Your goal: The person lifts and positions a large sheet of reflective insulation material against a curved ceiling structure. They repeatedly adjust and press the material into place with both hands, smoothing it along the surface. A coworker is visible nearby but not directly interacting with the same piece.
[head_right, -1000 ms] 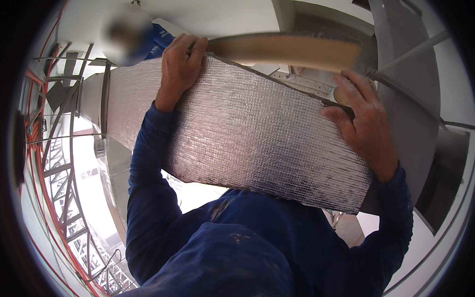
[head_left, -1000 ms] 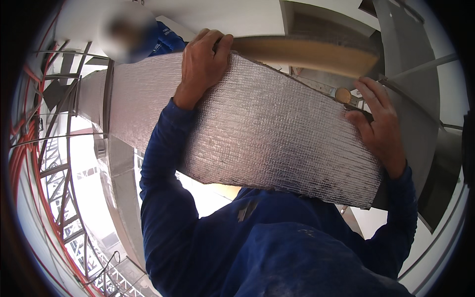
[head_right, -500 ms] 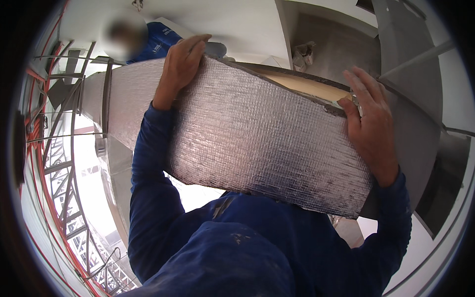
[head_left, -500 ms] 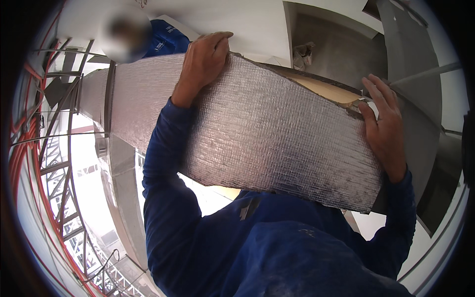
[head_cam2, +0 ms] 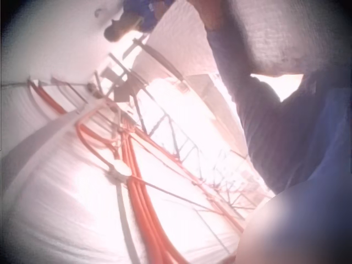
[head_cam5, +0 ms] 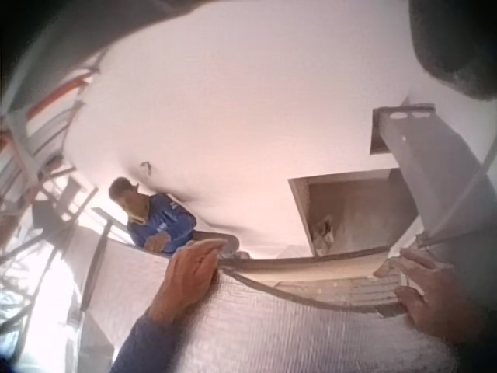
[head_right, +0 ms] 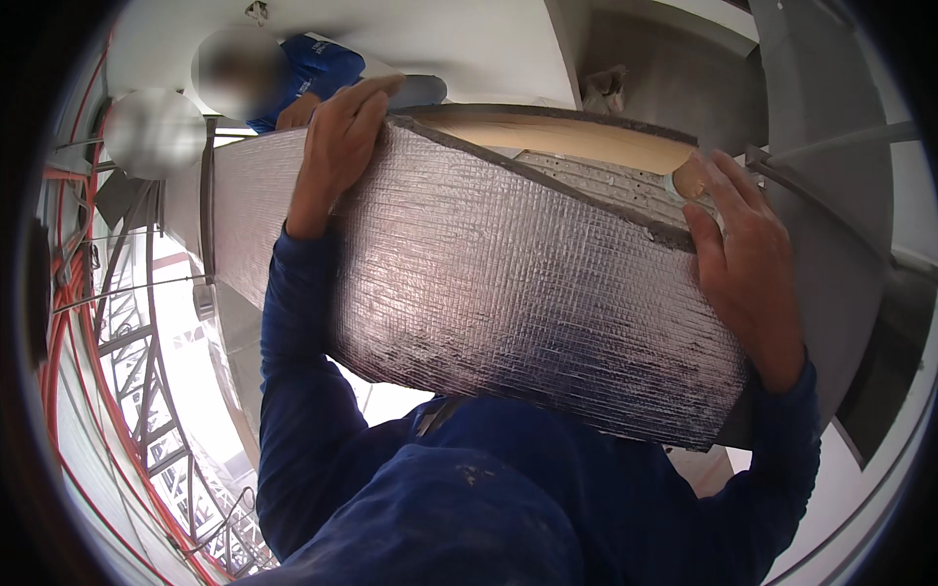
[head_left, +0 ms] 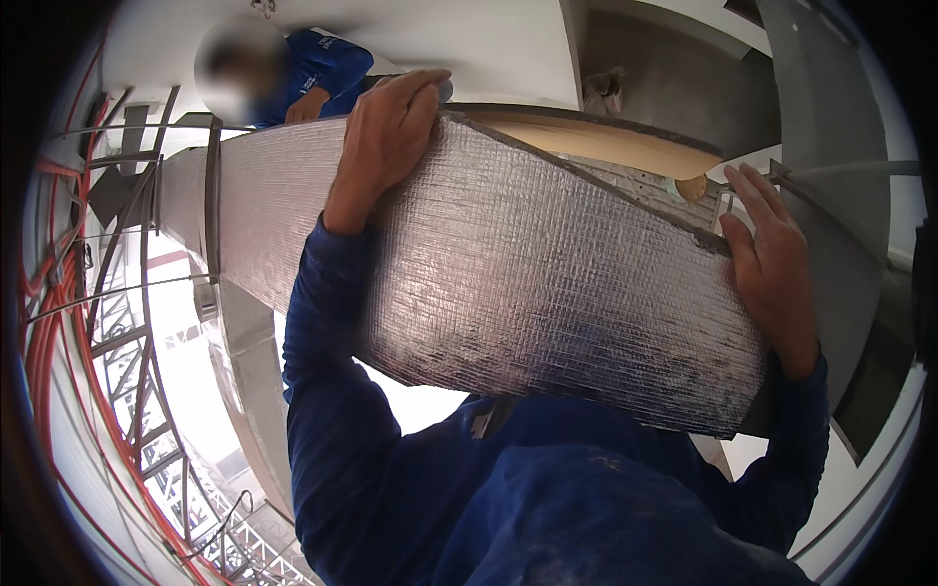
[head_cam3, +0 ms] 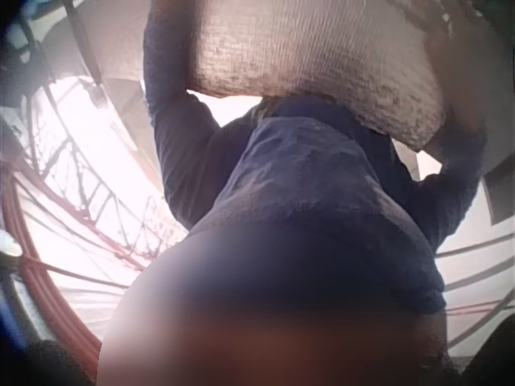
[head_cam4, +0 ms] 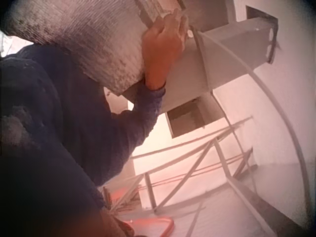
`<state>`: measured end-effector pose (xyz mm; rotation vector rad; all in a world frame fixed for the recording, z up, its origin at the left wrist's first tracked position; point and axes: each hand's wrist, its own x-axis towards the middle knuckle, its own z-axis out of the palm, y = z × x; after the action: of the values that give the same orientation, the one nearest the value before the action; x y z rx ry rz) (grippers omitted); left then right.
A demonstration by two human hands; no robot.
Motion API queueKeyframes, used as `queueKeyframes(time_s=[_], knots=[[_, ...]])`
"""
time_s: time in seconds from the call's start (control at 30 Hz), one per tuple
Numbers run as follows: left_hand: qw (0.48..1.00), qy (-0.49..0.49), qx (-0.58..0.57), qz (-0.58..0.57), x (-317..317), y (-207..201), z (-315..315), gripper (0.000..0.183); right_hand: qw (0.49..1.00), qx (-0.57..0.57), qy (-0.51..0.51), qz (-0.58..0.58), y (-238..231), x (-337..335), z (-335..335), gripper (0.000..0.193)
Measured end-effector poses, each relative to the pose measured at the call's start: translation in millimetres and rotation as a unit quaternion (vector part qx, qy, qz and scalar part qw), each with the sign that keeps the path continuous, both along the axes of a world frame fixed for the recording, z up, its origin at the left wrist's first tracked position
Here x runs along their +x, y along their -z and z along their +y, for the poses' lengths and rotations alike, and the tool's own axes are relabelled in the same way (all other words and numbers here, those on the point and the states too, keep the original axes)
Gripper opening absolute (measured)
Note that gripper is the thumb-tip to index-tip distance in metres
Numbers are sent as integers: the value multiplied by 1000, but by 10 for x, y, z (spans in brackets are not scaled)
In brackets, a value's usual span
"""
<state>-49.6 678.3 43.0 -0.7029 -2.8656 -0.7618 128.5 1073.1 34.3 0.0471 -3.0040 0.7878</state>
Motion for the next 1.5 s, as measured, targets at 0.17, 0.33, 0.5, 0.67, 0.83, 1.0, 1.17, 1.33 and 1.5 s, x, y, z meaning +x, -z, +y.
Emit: queueKeyframes(time_s=[0.17,0.33,0.5,0.67,0.83,1.0,1.17,1.33,1.5], knots=[[999,28,-31,11,-9,-19,-3,37,1000,3,-4,-26,18,-19,32,43],[1000,18,-15,-4,-9,-30,10,38,1000,7,-4,1,35,-25,27,45],[999,29,-29,-9,12,-33,8,37,1000,-22,1,-21,-11,-47,22,46],[998,11,-47,-33,-5,-38,10,37,999,12,1,-34,-5,-4,44,47],[999,3,-12,-49,-10,-1,22,38,999,13,-3,-29,56,1,70,50],[994,-6,-27,-106,-16,-12,-29,36,998,-30,10,-49,83,-1,75,52],[993,9,-91,-69,-68,-19,-71,36,999,9,-4,-44,121,34,119,51],[997,33,-32,-54,-89,51,-63,34,998,-31,22,-45,45,-45,-13,48],[998,27,-19,-53,-83,55,-68,35,999,10,32,34,12,-68,-113,44]])
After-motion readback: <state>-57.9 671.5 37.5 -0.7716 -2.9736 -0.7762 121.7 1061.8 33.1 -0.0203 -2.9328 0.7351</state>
